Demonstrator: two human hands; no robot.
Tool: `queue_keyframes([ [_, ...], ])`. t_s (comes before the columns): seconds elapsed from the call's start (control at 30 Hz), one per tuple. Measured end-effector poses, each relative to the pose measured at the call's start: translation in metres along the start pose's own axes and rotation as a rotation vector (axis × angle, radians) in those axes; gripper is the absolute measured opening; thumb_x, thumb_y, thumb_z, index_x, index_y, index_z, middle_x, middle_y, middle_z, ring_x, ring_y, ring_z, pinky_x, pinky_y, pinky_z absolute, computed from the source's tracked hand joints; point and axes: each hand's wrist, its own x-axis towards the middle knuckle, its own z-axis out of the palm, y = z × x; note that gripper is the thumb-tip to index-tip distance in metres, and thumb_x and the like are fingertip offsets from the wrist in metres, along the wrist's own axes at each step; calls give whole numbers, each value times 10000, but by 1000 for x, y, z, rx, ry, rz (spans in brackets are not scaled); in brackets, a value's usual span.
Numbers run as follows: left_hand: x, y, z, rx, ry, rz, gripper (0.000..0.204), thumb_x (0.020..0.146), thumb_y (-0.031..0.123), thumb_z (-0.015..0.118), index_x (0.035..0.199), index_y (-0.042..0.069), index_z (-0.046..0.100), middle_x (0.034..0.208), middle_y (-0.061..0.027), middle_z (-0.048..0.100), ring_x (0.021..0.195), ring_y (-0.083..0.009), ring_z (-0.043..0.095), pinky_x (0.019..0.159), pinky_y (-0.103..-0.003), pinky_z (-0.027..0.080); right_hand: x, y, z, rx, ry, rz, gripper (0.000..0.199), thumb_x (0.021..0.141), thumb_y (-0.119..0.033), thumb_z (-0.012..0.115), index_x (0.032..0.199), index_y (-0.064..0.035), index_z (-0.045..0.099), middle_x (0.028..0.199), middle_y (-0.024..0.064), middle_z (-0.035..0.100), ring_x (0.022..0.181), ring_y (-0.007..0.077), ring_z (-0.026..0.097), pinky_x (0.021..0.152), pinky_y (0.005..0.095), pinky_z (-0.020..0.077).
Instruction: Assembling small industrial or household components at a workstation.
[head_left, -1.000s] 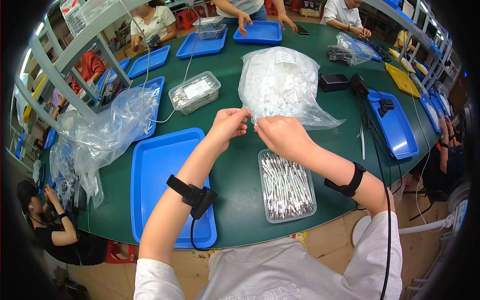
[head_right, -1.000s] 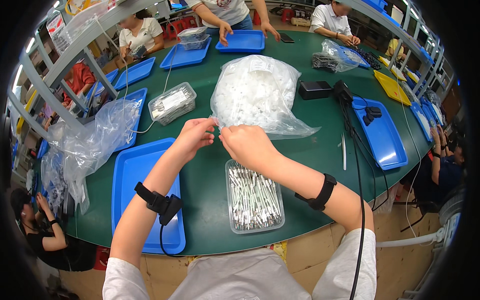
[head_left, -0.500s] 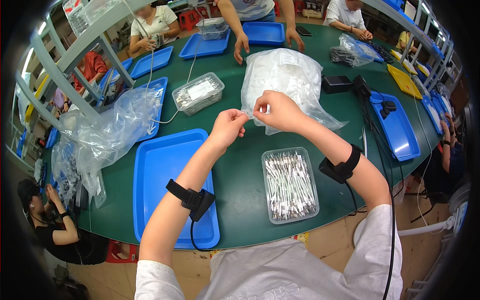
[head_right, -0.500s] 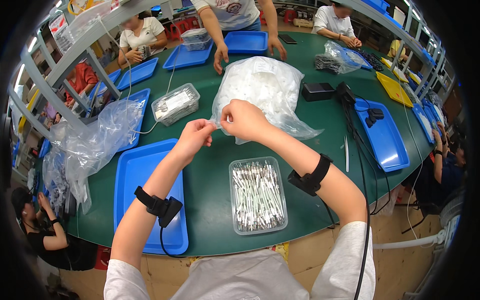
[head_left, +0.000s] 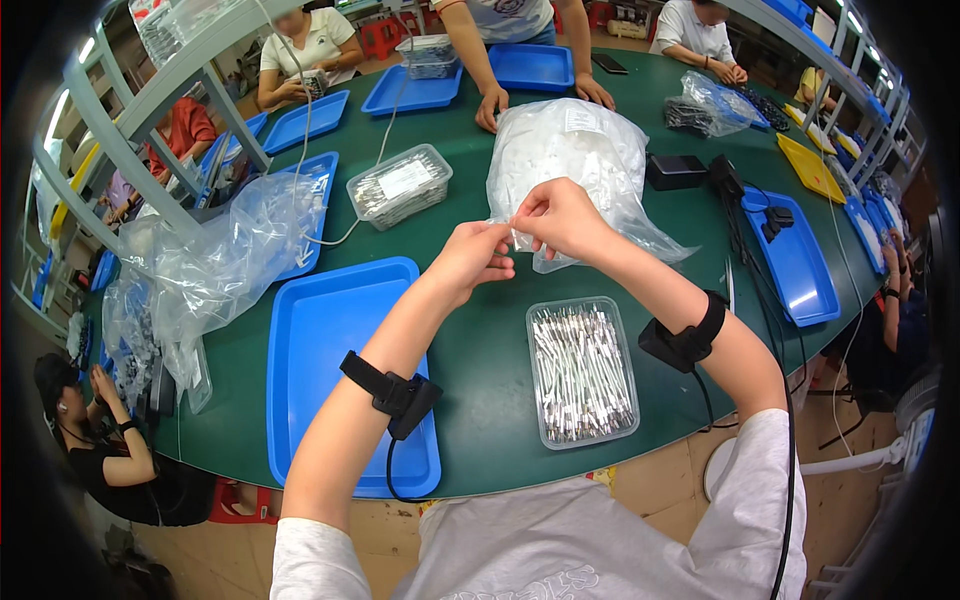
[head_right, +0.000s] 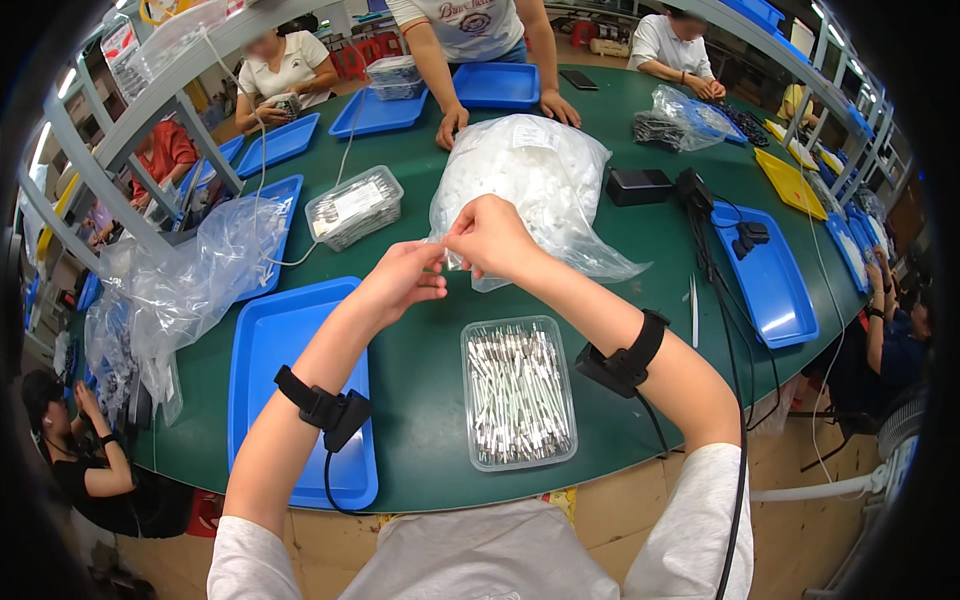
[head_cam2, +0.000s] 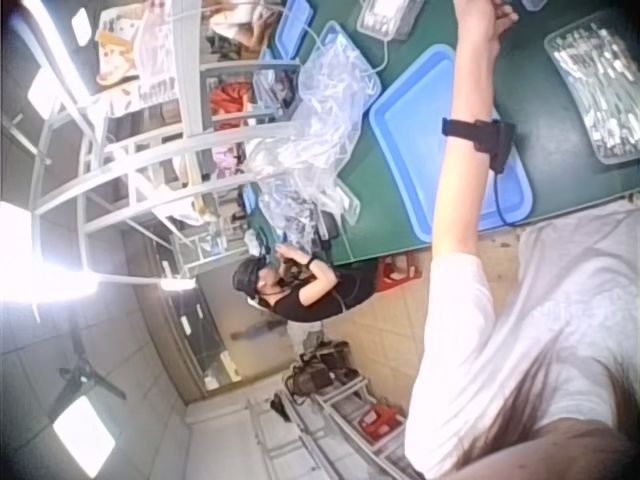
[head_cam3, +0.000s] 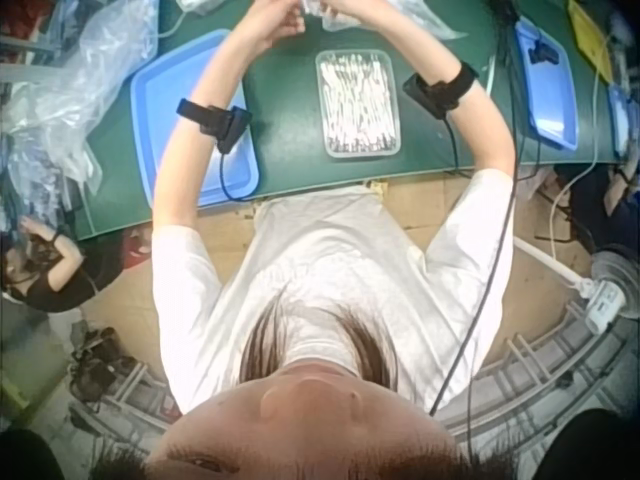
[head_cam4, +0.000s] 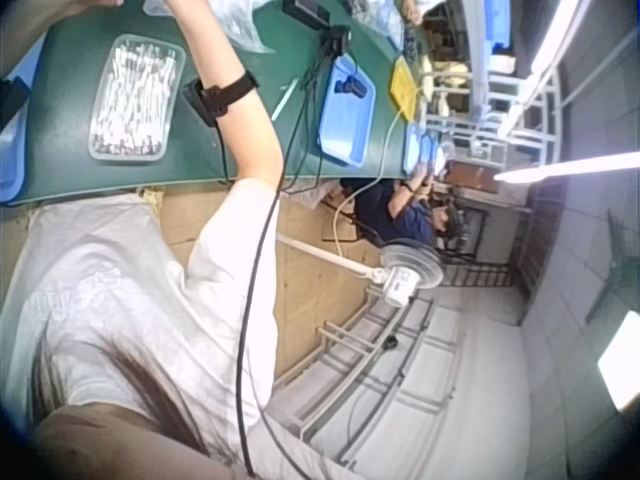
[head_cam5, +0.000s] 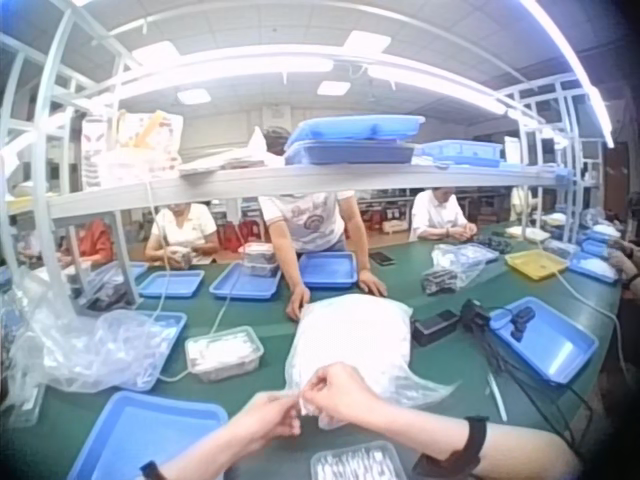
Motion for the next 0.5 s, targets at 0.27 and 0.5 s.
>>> queue_keyframes([
  [0.27,8,-12,1,79,-34,-10,206,909,192,507,804,16,522,754,-12,524,619,-76,529,611,-231,517,-1,21,19,-521,212,-374,133,647,-49,589,657,81,567,679,257,581,667,386,601,604,403,482],
  [0.5,5,-8,7,317,0,27,220,903,146,482,773,-31,495,717,-57,517,614,-124,571,571,-266,539,10,33,22,-585,212,-382,137,629,-42,593,645,87,550,725,288,571,700,429,592,612,452,487],
])
